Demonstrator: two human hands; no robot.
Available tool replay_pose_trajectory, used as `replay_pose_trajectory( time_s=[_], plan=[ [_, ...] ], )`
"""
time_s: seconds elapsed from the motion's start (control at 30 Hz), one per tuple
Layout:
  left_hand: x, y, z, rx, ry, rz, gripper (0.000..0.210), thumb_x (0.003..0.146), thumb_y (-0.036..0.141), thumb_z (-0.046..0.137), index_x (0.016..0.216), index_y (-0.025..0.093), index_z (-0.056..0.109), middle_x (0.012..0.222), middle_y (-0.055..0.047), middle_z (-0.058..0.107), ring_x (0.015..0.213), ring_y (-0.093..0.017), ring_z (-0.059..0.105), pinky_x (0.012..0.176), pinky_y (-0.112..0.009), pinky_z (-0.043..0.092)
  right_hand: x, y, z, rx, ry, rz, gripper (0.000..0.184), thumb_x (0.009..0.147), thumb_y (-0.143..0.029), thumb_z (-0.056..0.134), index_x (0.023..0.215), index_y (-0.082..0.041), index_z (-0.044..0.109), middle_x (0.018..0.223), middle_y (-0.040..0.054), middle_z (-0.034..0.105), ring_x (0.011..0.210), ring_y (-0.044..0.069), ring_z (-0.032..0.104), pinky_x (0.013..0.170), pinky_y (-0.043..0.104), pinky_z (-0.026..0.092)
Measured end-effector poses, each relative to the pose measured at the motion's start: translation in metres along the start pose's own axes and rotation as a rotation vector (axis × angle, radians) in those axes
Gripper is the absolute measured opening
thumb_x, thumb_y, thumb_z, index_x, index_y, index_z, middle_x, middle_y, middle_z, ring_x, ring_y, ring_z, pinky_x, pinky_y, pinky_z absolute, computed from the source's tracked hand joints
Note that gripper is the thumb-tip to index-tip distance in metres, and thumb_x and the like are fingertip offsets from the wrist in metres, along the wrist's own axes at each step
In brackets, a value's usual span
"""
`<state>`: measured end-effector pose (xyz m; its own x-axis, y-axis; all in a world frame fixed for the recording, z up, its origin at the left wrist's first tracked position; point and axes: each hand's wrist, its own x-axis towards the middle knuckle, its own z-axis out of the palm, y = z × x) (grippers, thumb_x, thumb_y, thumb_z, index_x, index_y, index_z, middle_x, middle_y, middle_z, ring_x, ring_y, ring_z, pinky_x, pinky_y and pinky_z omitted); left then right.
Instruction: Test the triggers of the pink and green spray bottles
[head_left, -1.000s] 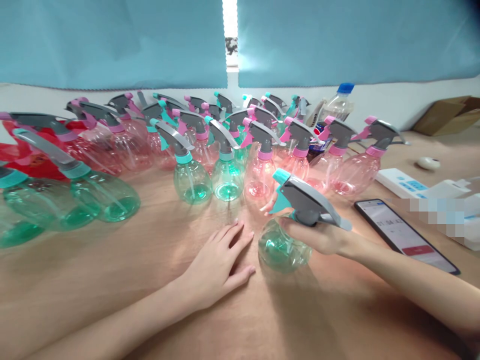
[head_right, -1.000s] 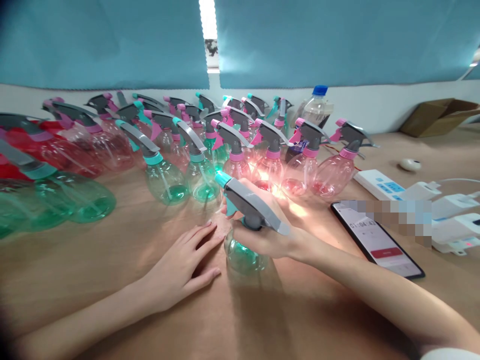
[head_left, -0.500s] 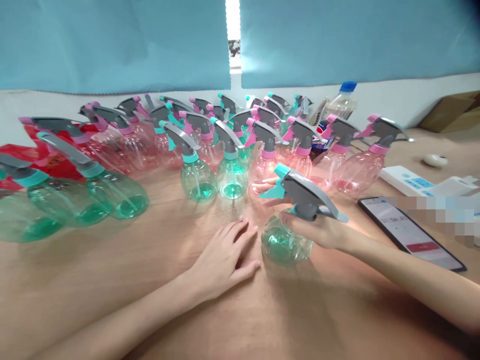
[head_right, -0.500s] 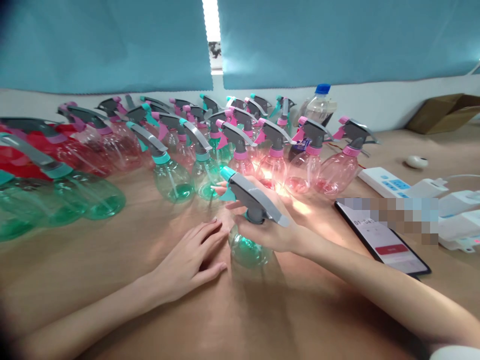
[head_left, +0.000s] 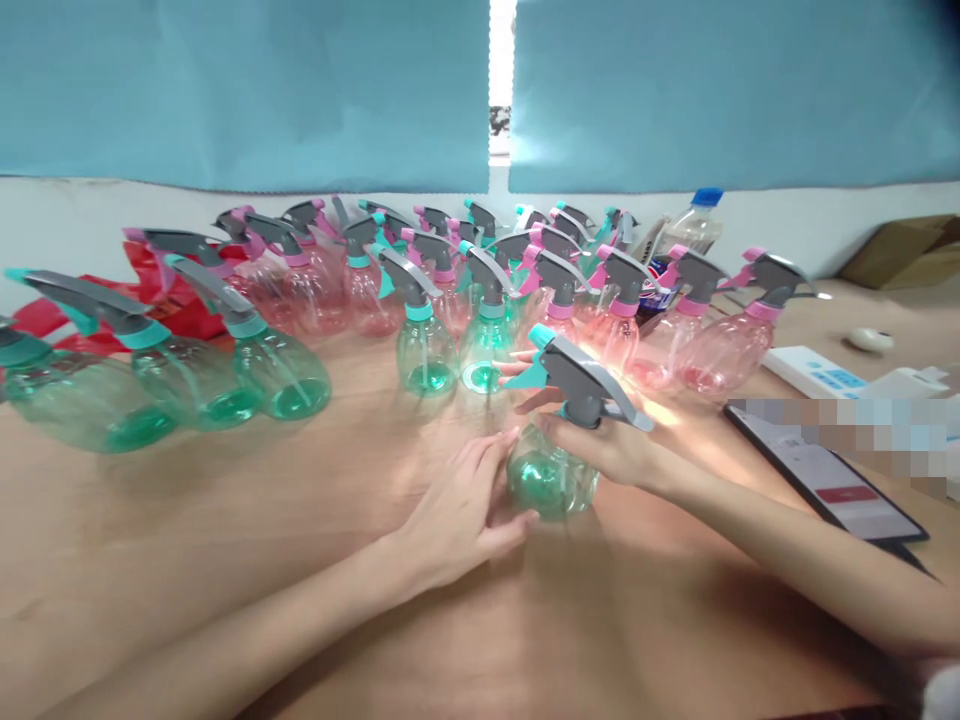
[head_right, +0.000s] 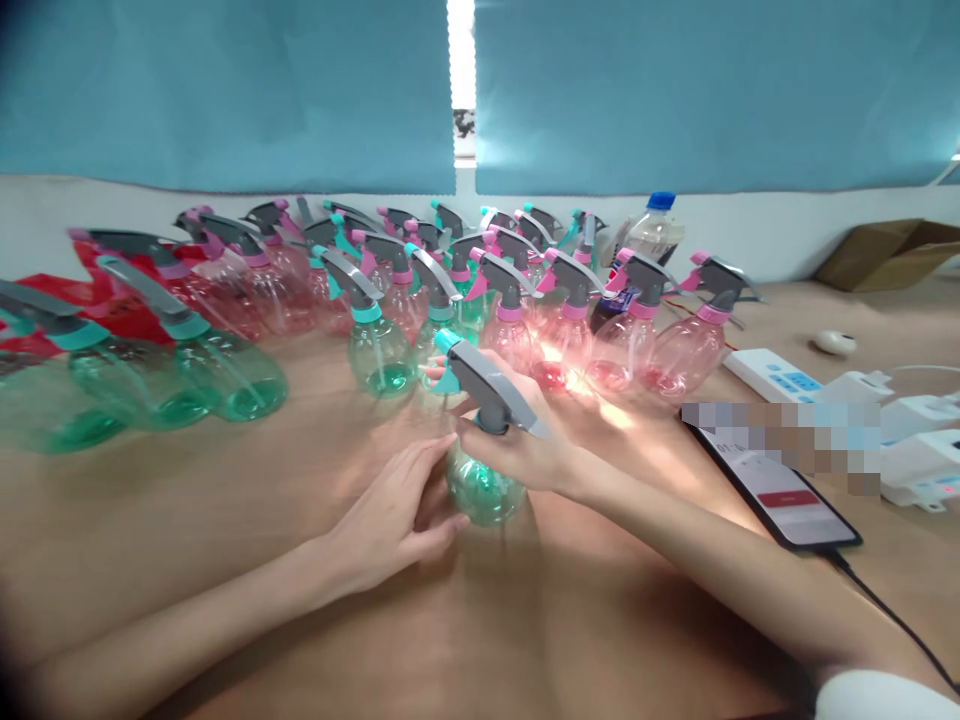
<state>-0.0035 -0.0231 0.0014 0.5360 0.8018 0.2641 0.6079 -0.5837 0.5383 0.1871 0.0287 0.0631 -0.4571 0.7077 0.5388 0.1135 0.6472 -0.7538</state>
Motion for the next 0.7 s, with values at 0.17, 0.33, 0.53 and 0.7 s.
replay_pose_trajectory(
  time_s=[0.17,0.33,0.53,0.7],
  plan=[
    [-0.011,-0.003,-0.013,-0.007,0.112,0.015,0.082,0.079,0.043,0.069,0.143,0.022,0.022,0.139,-0.014,0.043,0.128,-0.034,0.041,0.105,-0.052,0.035,0.012,0.002,0.028,0.064,0.001,0.0,0.054,0.077,-0.015,0.051,0.13,-0.025,0.051,0.108,0.0042,0.067,0.072,0.013,0.066,0.067,0.029,0.055],
    [-0.025,0.002,-0.039,0.017,0.247,-0.134,0.077,0.079,0.045,0.069,0.14,0.026,0.027,0.135,-0.012,0.045,0.125,-0.034,0.044,0.101,-0.051,0.039,0.037,0.004,0.071,0.17,-0.015,-0.047,0.05,0.074,-0.01,0.053,0.121,-0.026,0.056,0.114,0.0027,0.066,0.082,0.015,0.066,0.078,0.033,0.056],
    [-0.045,-0.014,-0.067,0.159,0.428,-0.254,0.061,0.082,0.05,0.066,0.13,0.024,0.037,0.126,-0.01,0.05,0.119,-0.032,0.05,0.095,-0.047,0.044,0.072,0.001,0.125,0.153,-0.022,-0.074,0.042,0.076,-0.012,0.054,0.117,-0.023,0.057,0.088,-0.0008,0.068,0.084,0.016,0.066,0.083,0.033,0.054],
    [-0.056,-0.042,-0.083,0.304,0.465,-0.246,0.059,0.085,0.055,0.061,0.131,0.027,0.037,0.124,-0.009,0.049,0.117,-0.031,0.049,0.094,-0.046,0.044,0.093,-0.007,0.13,0.056,-0.071,-0.134,0.047,0.077,-0.029,0.067,0.122,-0.021,0.055,0.089,-0.0005,0.068,0.074,0.015,0.063,0.071,0.031,0.054]
  ],
)
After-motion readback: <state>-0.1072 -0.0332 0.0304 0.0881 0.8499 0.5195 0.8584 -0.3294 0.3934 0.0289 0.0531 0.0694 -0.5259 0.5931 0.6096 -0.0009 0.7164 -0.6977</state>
